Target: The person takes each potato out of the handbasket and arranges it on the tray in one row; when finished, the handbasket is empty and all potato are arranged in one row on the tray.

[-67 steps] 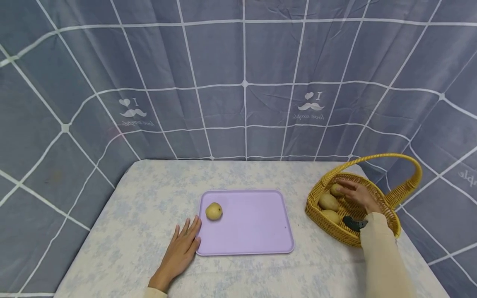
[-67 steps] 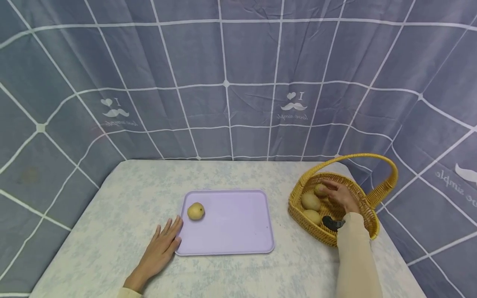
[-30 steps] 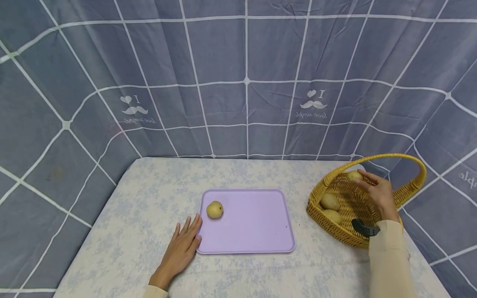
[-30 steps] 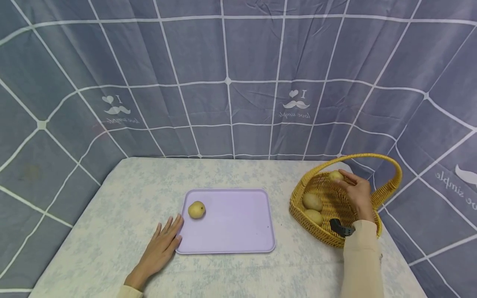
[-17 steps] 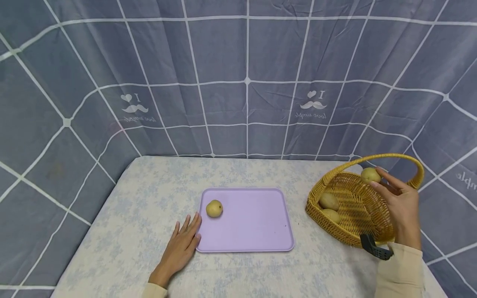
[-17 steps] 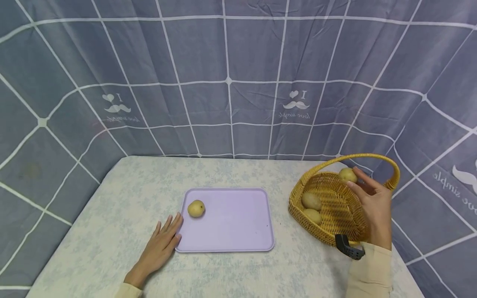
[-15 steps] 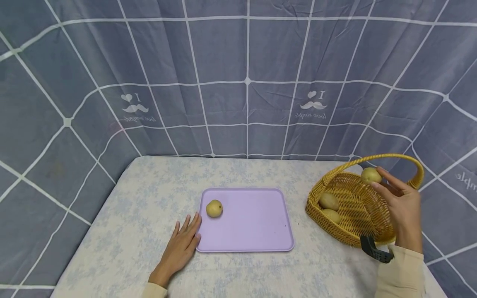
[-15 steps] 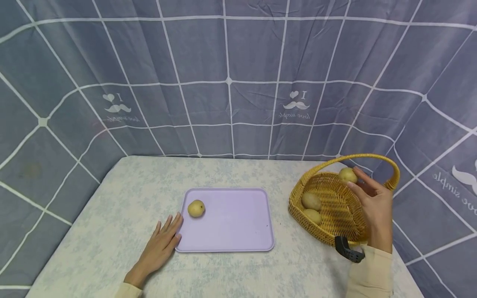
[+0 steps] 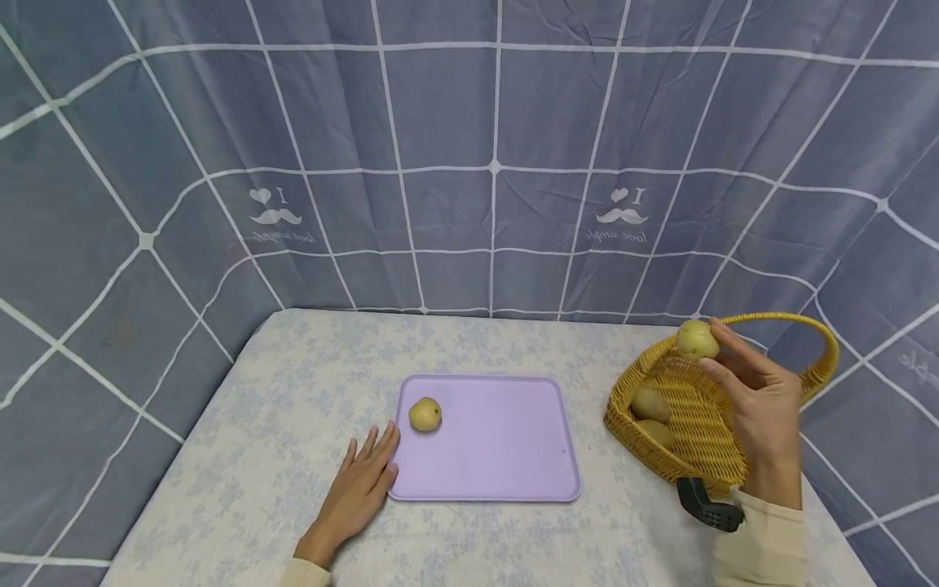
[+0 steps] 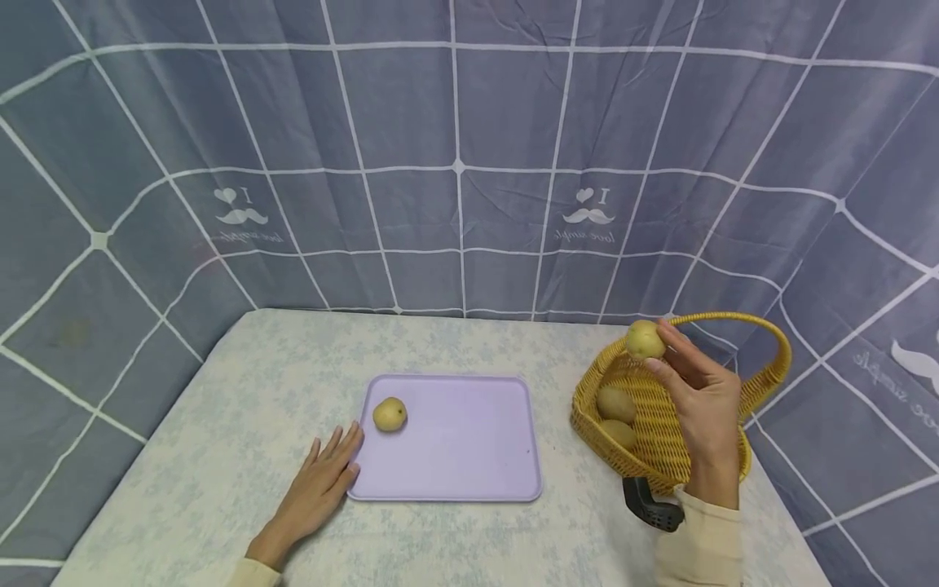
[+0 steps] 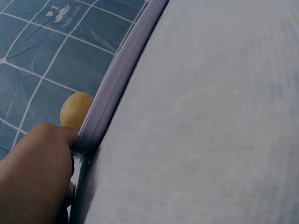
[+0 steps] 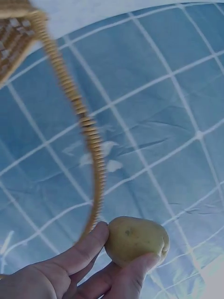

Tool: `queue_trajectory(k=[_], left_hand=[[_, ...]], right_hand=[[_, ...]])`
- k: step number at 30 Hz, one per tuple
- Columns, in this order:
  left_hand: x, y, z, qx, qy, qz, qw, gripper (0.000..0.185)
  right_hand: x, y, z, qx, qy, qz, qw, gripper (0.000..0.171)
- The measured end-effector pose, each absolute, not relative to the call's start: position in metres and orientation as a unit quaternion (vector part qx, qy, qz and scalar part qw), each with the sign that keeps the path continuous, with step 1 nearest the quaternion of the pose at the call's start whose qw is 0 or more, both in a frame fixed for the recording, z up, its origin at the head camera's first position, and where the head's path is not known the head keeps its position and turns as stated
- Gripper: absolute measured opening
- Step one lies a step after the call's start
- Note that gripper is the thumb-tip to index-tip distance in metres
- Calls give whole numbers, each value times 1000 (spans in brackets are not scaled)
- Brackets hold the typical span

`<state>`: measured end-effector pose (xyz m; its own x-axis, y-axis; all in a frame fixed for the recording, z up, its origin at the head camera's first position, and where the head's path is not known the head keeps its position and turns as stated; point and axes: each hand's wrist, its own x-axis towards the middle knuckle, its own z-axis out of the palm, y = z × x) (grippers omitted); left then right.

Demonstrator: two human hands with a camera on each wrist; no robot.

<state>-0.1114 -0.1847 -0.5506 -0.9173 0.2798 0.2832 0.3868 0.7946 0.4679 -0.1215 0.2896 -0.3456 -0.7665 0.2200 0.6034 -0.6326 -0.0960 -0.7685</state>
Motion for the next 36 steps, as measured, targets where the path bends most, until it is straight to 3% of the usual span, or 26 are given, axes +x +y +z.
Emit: queue_trajectory(k=[10,25,36], left_hand=[[-106,-184,-554,-173,-941,-275,90,51],[-107,-184,-552,-185,-941,-267,96,51],[-111,-184,-552,-177,-942,-264,110,51]], right_hand=[[-141,246,-357,219,-627,715,220,43],[-191,154,-423,230,-709,664,59,44],[-193,104,-438,232,-726,647,-27,40]])
